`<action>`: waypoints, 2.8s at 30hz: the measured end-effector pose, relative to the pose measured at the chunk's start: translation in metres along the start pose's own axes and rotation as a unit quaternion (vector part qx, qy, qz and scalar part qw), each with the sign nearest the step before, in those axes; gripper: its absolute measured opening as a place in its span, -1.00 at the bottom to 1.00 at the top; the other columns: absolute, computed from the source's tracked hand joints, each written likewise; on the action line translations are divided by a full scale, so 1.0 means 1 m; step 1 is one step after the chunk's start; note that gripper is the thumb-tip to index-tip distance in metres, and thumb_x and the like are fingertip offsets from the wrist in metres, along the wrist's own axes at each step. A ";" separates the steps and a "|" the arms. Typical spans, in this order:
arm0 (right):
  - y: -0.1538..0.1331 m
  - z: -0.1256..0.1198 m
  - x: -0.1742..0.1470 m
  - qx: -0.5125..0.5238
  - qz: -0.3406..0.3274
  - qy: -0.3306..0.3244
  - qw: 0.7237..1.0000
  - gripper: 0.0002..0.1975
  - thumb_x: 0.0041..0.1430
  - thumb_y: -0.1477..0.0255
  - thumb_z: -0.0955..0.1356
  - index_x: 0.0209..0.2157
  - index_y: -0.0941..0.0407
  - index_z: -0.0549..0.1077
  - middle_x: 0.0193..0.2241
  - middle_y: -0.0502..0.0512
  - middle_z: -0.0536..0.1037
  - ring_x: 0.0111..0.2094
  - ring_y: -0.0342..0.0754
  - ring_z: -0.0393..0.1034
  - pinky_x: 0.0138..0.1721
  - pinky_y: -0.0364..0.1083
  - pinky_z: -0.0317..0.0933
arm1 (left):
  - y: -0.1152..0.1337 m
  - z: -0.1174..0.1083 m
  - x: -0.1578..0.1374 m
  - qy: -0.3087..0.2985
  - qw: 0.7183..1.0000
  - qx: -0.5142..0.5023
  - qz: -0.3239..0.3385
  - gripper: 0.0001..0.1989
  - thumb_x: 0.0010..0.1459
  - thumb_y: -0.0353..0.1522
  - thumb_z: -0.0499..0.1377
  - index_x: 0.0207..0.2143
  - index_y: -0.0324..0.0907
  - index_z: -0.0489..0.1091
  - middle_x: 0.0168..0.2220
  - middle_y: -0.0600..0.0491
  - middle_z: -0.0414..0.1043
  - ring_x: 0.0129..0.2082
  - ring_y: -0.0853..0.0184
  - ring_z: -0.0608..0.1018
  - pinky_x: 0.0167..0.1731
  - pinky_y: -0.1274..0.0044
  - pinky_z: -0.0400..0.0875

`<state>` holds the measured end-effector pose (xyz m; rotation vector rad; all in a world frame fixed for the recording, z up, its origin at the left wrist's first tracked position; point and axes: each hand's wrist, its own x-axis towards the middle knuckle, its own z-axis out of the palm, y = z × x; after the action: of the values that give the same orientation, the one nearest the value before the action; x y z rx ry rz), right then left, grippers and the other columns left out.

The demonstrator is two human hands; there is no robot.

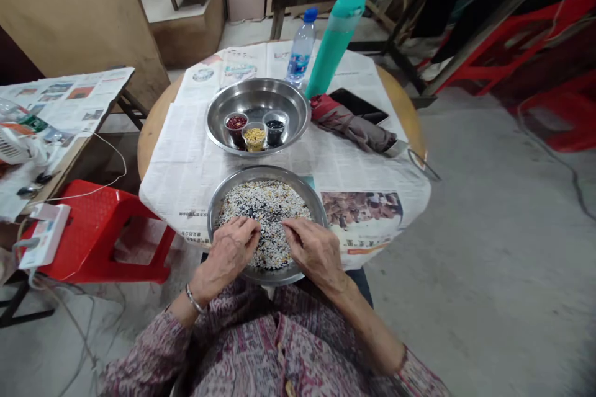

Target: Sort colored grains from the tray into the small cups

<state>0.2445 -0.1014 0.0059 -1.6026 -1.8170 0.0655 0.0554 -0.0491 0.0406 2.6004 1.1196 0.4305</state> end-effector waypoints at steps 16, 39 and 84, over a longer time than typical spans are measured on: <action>-0.001 -0.001 0.003 0.012 0.015 0.023 1.000 -0.83 0.26 0.51 0.28 -0.28 0.10 0.53 -0.34 0.06 0.65 -0.36 -0.04 0.50 -0.26 -0.10 0.25 | -0.010 -0.012 0.048 -0.104 0.985 0.141 0.015 -0.88 0.32 -0.42 0.09 -0.14 -0.18 0.39 -0.10 -0.02 0.43 -0.07 0.21 0.43 -0.08 0.38 0.37; 0.000 -0.001 0.000 0.067 0.043 0.046 0.996 -0.82 0.28 0.47 0.28 -0.27 0.11 0.54 -0.34 0.10 0.65 -0.33 -0.03 0.54 -0.24 -0.09 0.32 | 0.004 -0.007 0.016 -0.122 0.987 0.097 0.030 -0.86 0.35 -0.44 0.04 -0.12 -0.17 0.37 -0.15 -0.01 0.39 -0.10 0.23 0.41 -0.06 0.38 0.39; 0.002 0.002 -0.001 0.065 0.014 0.071 0.995 -0.86 0.27 0.49 0.30 -0.28 0.11 0.53 -0.35 0.06 0.65 -0.35 -0.05 0.54 -0.26 -0.10 0.32 | -0.005 0.001 0.011 -0.059 0.998 0.007 0.024 -0.92 0.31 -0.44 0.12 -0.14 -0.14 0.35 -0.20 0.05 0.41 -0.11 0.28 0.45 -0.03 0.40 0.42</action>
<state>0.2446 -0.1007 0.0031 -1.5029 -1.6481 0.0806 0.0599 -0.0386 0.0393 2.6315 1.0269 0.2762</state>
